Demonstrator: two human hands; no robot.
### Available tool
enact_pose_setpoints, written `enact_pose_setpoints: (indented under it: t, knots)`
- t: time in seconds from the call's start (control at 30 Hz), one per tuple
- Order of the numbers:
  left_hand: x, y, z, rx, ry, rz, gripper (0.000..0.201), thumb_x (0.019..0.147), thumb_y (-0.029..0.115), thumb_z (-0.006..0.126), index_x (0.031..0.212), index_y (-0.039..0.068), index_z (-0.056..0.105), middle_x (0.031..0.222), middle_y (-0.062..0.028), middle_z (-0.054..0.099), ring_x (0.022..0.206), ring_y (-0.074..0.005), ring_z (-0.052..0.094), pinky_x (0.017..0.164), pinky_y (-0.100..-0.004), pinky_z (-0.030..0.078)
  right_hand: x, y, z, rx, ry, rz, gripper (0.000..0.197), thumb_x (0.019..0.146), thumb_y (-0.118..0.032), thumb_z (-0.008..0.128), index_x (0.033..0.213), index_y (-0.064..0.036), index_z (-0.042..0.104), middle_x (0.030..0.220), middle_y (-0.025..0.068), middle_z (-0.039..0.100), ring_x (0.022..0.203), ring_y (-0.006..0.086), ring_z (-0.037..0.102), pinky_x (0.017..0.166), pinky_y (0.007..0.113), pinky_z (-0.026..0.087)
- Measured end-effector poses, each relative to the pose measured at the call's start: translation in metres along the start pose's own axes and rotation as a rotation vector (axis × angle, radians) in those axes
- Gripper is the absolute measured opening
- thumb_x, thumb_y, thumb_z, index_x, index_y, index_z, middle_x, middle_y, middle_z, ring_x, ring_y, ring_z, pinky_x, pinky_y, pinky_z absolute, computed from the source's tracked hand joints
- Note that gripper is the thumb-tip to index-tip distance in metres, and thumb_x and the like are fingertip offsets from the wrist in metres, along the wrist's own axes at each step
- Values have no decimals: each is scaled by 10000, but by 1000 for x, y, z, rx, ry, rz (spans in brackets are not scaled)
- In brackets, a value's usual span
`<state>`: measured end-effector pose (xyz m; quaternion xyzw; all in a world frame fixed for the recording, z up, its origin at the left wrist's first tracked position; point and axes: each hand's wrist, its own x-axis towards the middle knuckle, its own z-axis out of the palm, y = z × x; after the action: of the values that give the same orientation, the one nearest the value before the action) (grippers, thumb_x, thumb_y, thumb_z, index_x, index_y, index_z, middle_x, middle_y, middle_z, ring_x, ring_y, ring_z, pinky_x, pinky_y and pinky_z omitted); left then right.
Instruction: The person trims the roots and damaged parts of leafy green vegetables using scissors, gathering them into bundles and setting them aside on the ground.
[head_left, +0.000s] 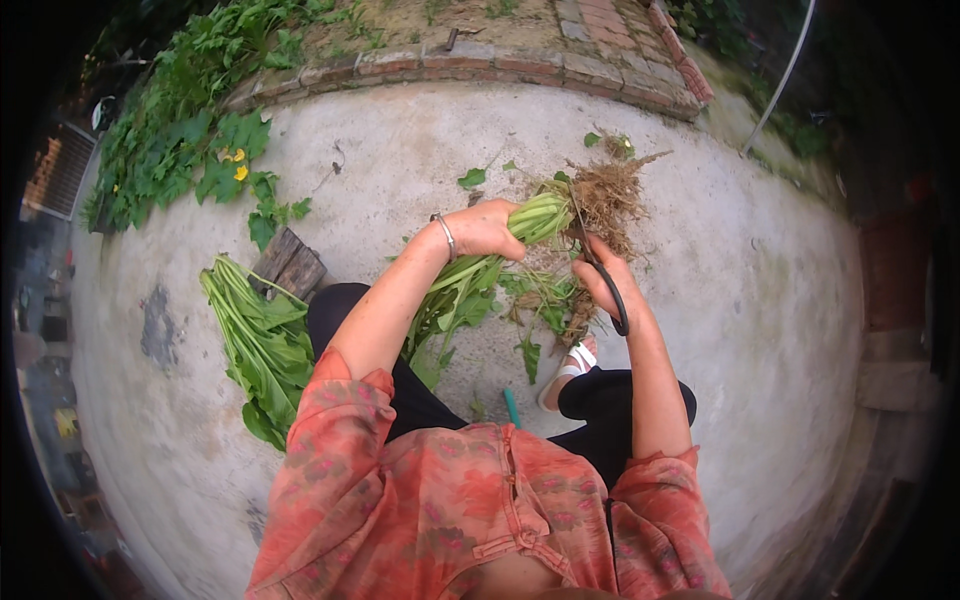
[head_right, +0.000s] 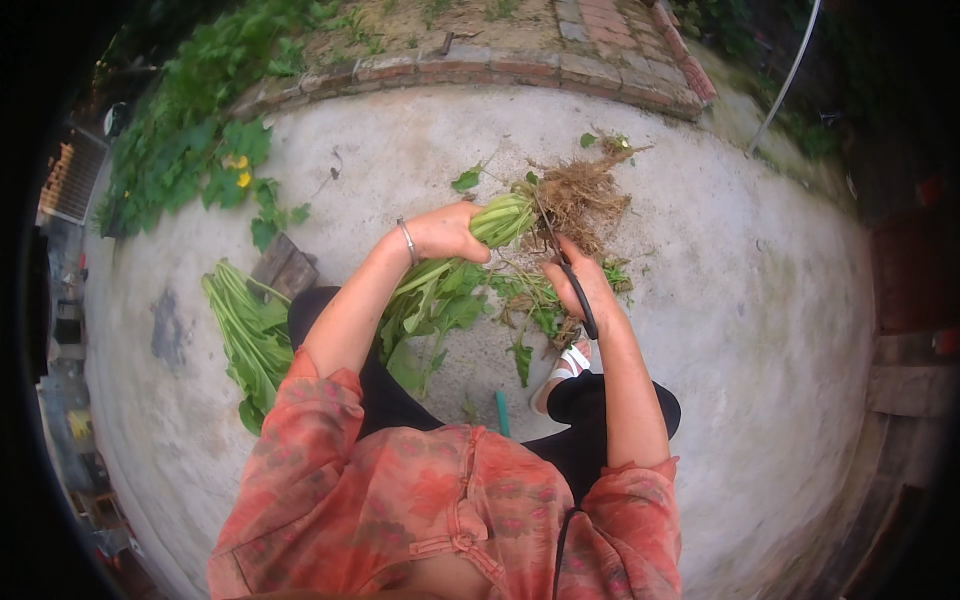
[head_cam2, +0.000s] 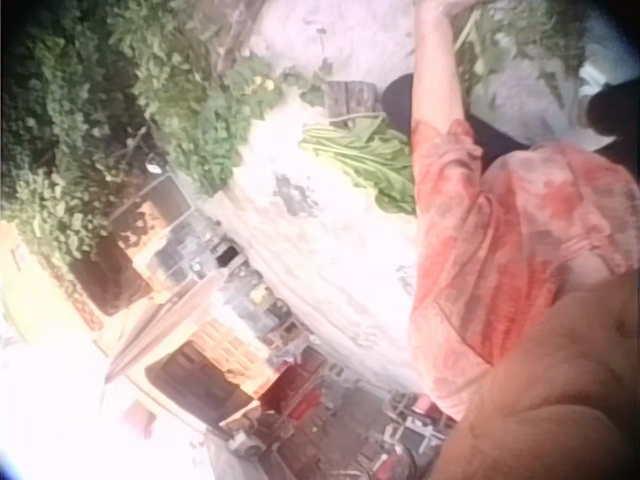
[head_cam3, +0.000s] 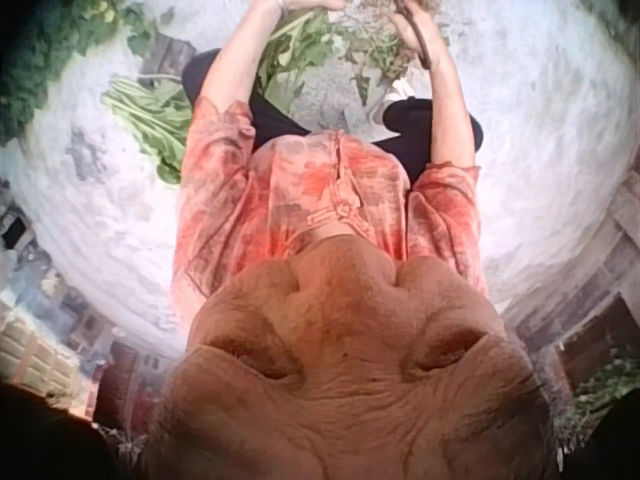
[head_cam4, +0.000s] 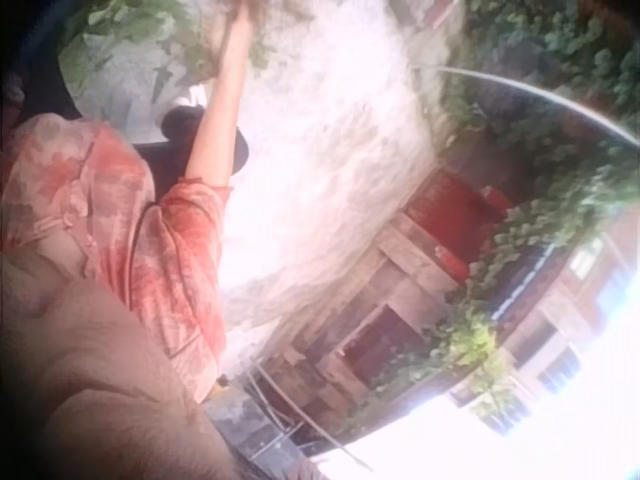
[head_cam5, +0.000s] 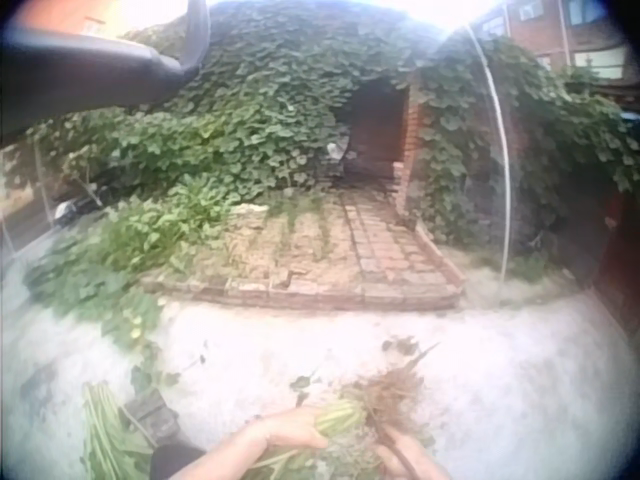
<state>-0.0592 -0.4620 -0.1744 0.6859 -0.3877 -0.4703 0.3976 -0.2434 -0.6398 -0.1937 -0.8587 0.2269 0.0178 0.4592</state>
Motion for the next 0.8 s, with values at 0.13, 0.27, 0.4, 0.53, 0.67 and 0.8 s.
enact_pose_setpoints:
  t: [0.13, 0.27, 0.4, 0.53, 0.67, 0.8]
  knots:
    - [-2, 4, -1, -16, -32, 4, 227, 684, 94, 668, 883, 1, 609, 741, -3, 596, 682, -97, 532, 632, -269, 454, 1, 17, -2, -26, 36, -75, 545, 854, -247, 601, 1319, 19, 498, 892, 238, 672, 830, 310, 658, 773, 355, 500]
    - [-6, 8, -2, -2, -42, 3, 207, 683, 99, 673, 855, 7, 603, 732, -3, 590, 669, -97, 529, 620, -273, 451, -6, 12, 2, -58, 60, -9, 368, 868, -127, 584, 1221, -21, 593, 1006, 109, 668, 883, 132, 553, 816, 294, 462]
    - [-4, -4, -9, -101, -87, -1, 182, 687, 98, 683, 828, 12, 609, 714, 1, 583, 663, -92, 534, 609, -271, 451, -10, 10, 3, 10, 86, -65, 328, 866, -108, 580, 1181, -22, 612, 865, 70, 641, 793, 109, 518, 745, 269, 456]
    - [0, -8, -11, -98, -110, 19, 170, 684, 92, 691, 812, 12, 612, 707, 3, 587, 657, -90, 539, 606, -265, 451, -17, 4, -3, 24, 6, 38, 315, 864, -93, 570, 1167, -26, 618, 744, 9, 555, 685, 88, 449, 648, 251, 426]
    - [4, -7, -7, -113, -105, -21, 169, 681, 85, 693, 810, 10, 613, 712, -1, 601, 654, -92, 546, 610, -266, 457, -16, 13, 2, -5, 49, 22, 372, 861, -81, 567, 1229, -34, 587, 761, 0, 538, 690, 79, 419, 633, 236, 401]
    - [7, -3, 0, -29, -100, -89, 185, 681, 95, 693, 825, 7, 618, 714, -7, 604, 650, -99, 547, 613, -269, 460, -11, 22, -4, -31, -20, -32, 444, 861, -132, 566, 1292, -30, 536, 895, 88, 626, 789, 131, 535, 727, 267, 450]
